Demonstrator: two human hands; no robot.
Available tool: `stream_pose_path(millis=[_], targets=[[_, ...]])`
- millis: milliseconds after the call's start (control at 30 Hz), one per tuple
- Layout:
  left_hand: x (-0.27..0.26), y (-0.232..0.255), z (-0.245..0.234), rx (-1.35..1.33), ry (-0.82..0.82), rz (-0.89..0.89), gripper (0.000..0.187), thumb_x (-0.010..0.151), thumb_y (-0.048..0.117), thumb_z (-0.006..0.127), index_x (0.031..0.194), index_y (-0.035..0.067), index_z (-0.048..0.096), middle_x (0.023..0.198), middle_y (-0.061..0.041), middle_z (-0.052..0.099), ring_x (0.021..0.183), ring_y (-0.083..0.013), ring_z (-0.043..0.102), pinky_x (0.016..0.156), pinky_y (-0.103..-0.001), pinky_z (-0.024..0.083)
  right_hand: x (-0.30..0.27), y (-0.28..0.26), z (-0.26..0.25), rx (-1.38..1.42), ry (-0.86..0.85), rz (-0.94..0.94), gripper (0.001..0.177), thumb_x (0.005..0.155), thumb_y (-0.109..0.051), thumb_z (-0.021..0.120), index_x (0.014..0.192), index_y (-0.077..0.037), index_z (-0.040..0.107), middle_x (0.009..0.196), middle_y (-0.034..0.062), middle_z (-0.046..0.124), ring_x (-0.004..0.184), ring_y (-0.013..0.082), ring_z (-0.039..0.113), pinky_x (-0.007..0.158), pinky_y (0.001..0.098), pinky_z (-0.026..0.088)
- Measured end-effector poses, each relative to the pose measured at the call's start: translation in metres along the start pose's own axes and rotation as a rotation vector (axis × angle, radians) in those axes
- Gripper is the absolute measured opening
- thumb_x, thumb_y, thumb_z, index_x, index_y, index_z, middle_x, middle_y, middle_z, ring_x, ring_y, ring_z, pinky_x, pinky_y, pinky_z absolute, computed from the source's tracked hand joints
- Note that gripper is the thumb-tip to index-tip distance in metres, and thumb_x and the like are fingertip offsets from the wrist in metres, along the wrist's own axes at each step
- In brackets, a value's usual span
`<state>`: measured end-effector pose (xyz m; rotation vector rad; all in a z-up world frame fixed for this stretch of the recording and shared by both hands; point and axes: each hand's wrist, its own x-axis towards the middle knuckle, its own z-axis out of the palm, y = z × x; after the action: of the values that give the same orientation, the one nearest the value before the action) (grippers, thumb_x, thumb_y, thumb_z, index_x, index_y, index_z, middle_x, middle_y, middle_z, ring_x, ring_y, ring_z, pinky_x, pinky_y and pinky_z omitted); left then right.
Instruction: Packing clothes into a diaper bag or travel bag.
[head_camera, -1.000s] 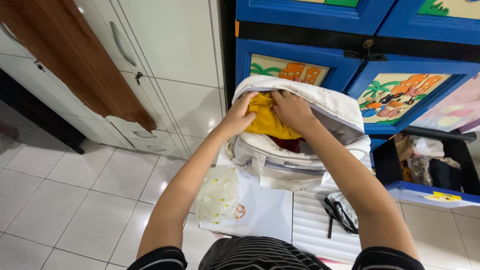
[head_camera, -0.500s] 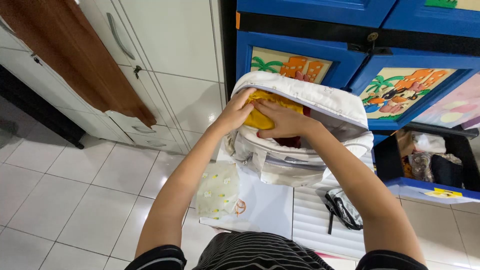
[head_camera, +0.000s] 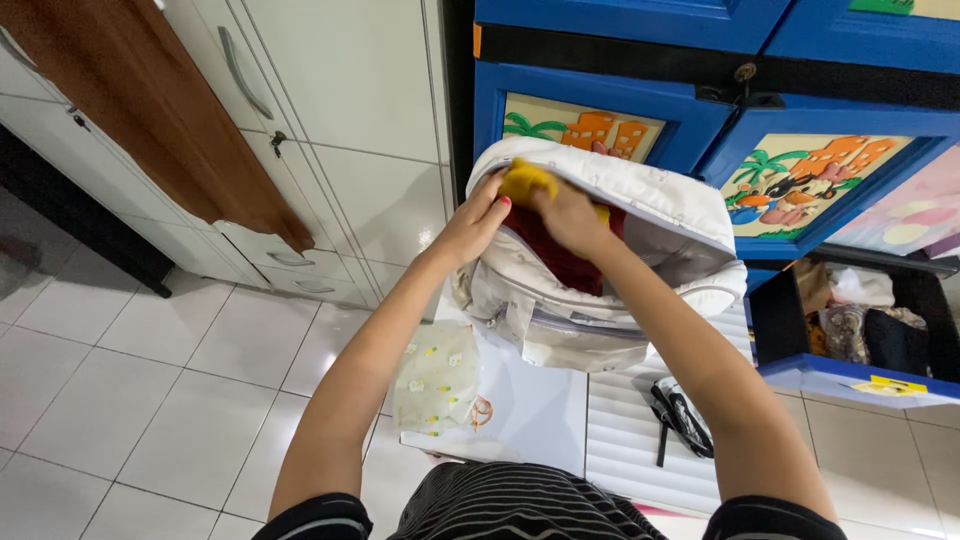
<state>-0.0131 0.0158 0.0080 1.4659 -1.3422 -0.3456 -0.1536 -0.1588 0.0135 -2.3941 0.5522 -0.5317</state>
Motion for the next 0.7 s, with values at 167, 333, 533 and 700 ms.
stream_pose_path(millis=[167,333,533,700], targets=[[-0.003,0.006,-0.005,0.042,-0.017,-0.072,0.059,0.107,0.032,0.045,0.159,0.007,0.033,0.166,-0.018,0.032,0.156,-0.0319,0.028,0.124,-0.038,0.024,-0.022,-0.055,-0.006,-0.437,-0.33,-0.086,0.074,0.1,-0.056,0.044,0.162,-0.022,0.023,0.166,0.0235,0.017,0.151,0.0484,0.019,0.118,0.0578,0.026],[-0.011,0.014,-0.009,0.328,-0.043,-0.077,0.067,0.103,0.03,0.056,0.16,0.009,0.03,0.164,-0.019,0.033,0.149,-0.0359,0.034,0.12,-0.043,0.028,-0.017,-0.067,-0.014,-0.502,-0.534,0.11,0.088,0.094,-0.067,0.04,0.164,-0.032,0.001,0.171,0.014,-0.007,0.157,0.0403,-0.002,0.118,0.0595,0.017],[-0.031,0.053,-0.022,0.373,0.1,0.096,0.071,0.079,0.02,0.083,0.138,0.009,0.045,0.132,-0.019,0.053,0.123,-0.0381,0.054,0.103,-0.044,0.047,0.009,-0.04,-0.027,-0.186,-0.596,0.226,0.08,0.097,-0.065,0.036,0.161,-0.016,0.035,0.155,0.0207,0.053,0.136,0.0354,0.058,0.115,0.0411,0.04],[-0.036,0.022,-0.024,0.406,-0.061,0.048,0.033,0.088,0.03,0.074,0.114,0.012,0.065,0.117,-0.006,0.066,0.108,-0.0282,0.068,0.094,-0.04,0.054,0.024,-0.005,-0.02,0.017,-0.557,0.194,0.08,0.097,-0.063,0.039,0.158,-0.011,0.035,0.156,0.0176,0.048,0.142,0.0286,0.045,0.118,0.0362,0.03]])
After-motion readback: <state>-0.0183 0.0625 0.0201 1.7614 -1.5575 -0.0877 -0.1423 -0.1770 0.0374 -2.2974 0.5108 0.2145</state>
